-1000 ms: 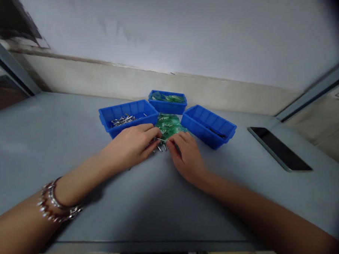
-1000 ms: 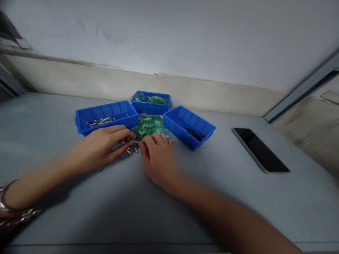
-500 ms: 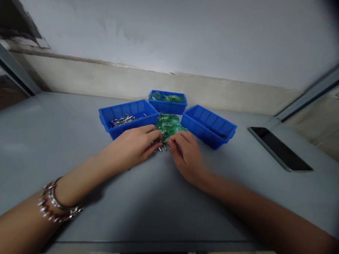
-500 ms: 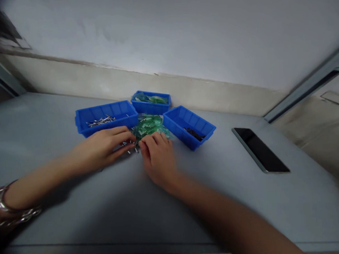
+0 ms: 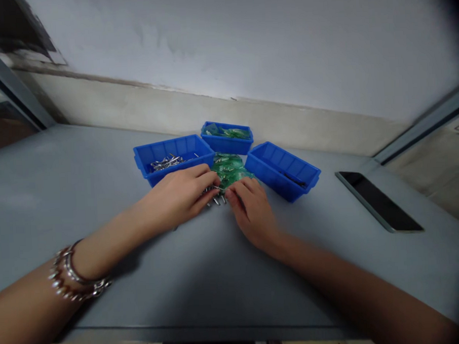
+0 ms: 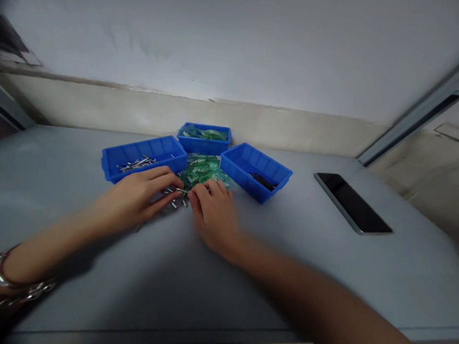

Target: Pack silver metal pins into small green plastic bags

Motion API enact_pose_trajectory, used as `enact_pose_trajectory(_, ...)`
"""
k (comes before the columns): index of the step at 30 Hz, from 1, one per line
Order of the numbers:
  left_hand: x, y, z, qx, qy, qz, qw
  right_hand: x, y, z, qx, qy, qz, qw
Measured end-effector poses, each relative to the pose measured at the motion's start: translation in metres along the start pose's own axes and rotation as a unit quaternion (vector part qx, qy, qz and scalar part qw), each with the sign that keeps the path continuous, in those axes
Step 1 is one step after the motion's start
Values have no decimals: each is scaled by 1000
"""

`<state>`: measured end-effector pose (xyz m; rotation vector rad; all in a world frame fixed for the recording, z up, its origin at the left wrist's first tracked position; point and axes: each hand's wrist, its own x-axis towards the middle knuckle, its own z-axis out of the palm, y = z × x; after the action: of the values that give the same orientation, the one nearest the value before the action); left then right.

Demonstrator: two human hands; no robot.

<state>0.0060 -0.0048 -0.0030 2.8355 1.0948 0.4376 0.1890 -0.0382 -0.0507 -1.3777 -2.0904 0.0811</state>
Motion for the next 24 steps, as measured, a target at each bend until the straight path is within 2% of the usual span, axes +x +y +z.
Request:
enact_pose_trajectory(6, 1, 0, 0, 28, -45, -18, 998, 0, 0, -1, 14, 26, -4, 1000)
enact_pose_trajectory(13, 2, -1, -2, 62, -30, -55, 996, 0, 2, 1, 15, 18, 13, 1000)
enact_pose_trajectory(24, 2, -5, 1, 78, -23, -32, 996, 0, 0, 0, 12, 19, 24, 999)
